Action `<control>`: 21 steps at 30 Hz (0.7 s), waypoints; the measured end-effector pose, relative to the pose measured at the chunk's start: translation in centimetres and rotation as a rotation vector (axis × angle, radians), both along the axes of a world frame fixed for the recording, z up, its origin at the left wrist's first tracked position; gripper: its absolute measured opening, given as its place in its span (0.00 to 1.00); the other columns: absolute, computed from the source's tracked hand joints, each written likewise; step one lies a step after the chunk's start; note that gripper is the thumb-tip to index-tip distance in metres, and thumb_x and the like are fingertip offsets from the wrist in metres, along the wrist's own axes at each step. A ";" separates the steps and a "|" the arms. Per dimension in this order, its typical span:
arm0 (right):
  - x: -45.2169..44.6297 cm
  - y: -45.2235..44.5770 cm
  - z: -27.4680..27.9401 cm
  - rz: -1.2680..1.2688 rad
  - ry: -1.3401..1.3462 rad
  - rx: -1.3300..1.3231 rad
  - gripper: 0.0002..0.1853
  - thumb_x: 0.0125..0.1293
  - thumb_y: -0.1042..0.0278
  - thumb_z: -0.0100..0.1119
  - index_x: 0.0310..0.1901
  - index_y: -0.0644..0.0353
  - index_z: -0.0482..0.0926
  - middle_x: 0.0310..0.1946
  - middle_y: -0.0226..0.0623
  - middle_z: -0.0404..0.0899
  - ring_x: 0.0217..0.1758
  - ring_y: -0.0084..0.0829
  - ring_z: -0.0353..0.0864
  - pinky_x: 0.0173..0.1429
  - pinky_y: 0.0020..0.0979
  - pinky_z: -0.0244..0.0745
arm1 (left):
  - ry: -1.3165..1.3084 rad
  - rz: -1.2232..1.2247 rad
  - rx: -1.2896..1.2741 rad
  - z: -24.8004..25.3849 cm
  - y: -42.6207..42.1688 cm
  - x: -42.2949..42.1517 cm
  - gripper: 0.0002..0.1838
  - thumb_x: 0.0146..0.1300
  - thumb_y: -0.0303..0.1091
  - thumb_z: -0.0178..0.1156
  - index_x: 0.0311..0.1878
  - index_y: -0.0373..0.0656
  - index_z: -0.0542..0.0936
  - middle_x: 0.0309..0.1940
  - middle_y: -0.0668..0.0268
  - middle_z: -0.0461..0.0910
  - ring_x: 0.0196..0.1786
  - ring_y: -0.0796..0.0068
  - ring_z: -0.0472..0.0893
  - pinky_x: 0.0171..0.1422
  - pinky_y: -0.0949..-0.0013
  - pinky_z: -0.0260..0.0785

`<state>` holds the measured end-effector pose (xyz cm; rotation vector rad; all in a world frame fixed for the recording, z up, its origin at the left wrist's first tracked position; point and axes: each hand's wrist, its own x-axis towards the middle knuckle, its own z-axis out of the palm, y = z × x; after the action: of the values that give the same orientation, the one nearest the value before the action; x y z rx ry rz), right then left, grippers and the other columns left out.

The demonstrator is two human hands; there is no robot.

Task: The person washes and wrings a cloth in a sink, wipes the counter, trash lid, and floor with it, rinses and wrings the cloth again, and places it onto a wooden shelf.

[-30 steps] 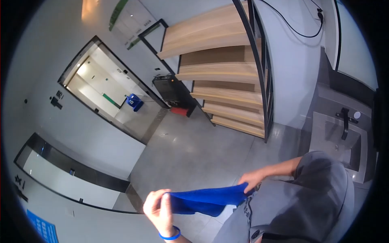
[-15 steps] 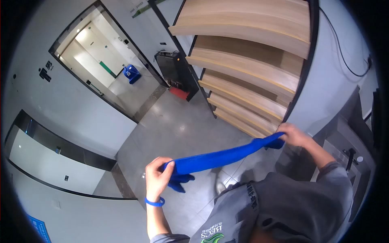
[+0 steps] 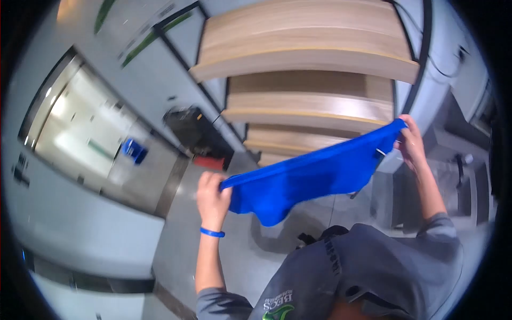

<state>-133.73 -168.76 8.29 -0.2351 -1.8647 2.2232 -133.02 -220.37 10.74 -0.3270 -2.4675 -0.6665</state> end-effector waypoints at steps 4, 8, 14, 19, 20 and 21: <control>-4.7 -3.5 1.9 -0.112 0.042 -0.156 0.05 0.70 0.73 0.50 0.44 0.51 0.69 0.33 0.26 0.73 0.29 0.15 0.74 0.33 0.25 0.81 | 0.009 0.074 0.061 0.0 -1.9 -10.4 0.04 0.49 0.26 0.64 0.28 0.39 0.77 0.25 0.59 0.74 0.29 0.58 0.75 0.36 0.61 0.69; -8.4 -3.7 3.9 -0.193 0.108 -0.166 0.07 0.69 0.76 0.51 0.44 0.53 0.68 0.35 0.29 0.76 0.36 0.18 0.79 0.37 0.22 0.84 | -0.127 -0.047 0.508 -1.8 0.1 -19.9 0.07 0.60 0.28 0.62 0.30 0.38 0.74 0.19 0.71 0.71 0.23 0.81 0.65 0.28 0.74 0.61; -16.6 -3.1 0.6 -0.249 0.256 -0.132 0.20 0.68 0.68 0.59 0.59 0.61 0.68 0.52 0.39 0.76 0.50 0.25 0.80 0.45 0.25 0.81 | -0.410 -0.249 1.183 -3.8 4.0 -30.1 0.10 0.68 0.29 0.57 0.31 0.47 0.69 0.24 0.73 0.73 0.27 0.84 0.74 0.29 0.77 0.70; -23.9 0.9 -4.8 -0.425 0.423 -0.179 0.22 0.64 0.66 0.63 0.58 0.64 0.74 0.55 0.45 0.76 0.58 0.36 0.75 0.63 0.38 0.70 | -0.305 -0.291 1.242 -5.5 6.5 -39.2 0.12 0.67 0.32 0.59 0.52 0.46 0.74 0.44 0.67 0.78 0.42 0.75 0.80 0.44 0.71 0.75; -25.0 1.8 -5.4 -0.467 0.418 -0.141 0.22 0.64 0.66 0.63 0.57 0.64 0.74 0.55 0.45 0.76 0.57 0.36 0.76 0.63 0.38 0.70 | -0.248 -0.301 1.237 -6.1 7.5 -40.9 0.16 0.67 0.33 0.59 0.57 0.46 0.74 0.49 0.65 0.78 0.46 0.72 0.80 0.46 0.69 0.76; -25.4 2.7 -5.8 -0.514 0.385 -0.078 0.21 0.64 0.66 0.63 0.57 0.64 0.75 0.54 0.45 0.77 0.57 0.36 0.76 0.62 0.38 0.70 | -0.155 -0.355 1.261 -8.1 8.1 -42.6 0.22 0.66 0.42 0.59 0.62 0.49 0.73 0.54 0.61 0.79 0.51 0.62 0.81 0.55 0.59 0.74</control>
<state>-159.11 -166.06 2.53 -0.2451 -1.3358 1.8311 -175.60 -212.30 2.61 -0.1888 -1.6383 -2.2259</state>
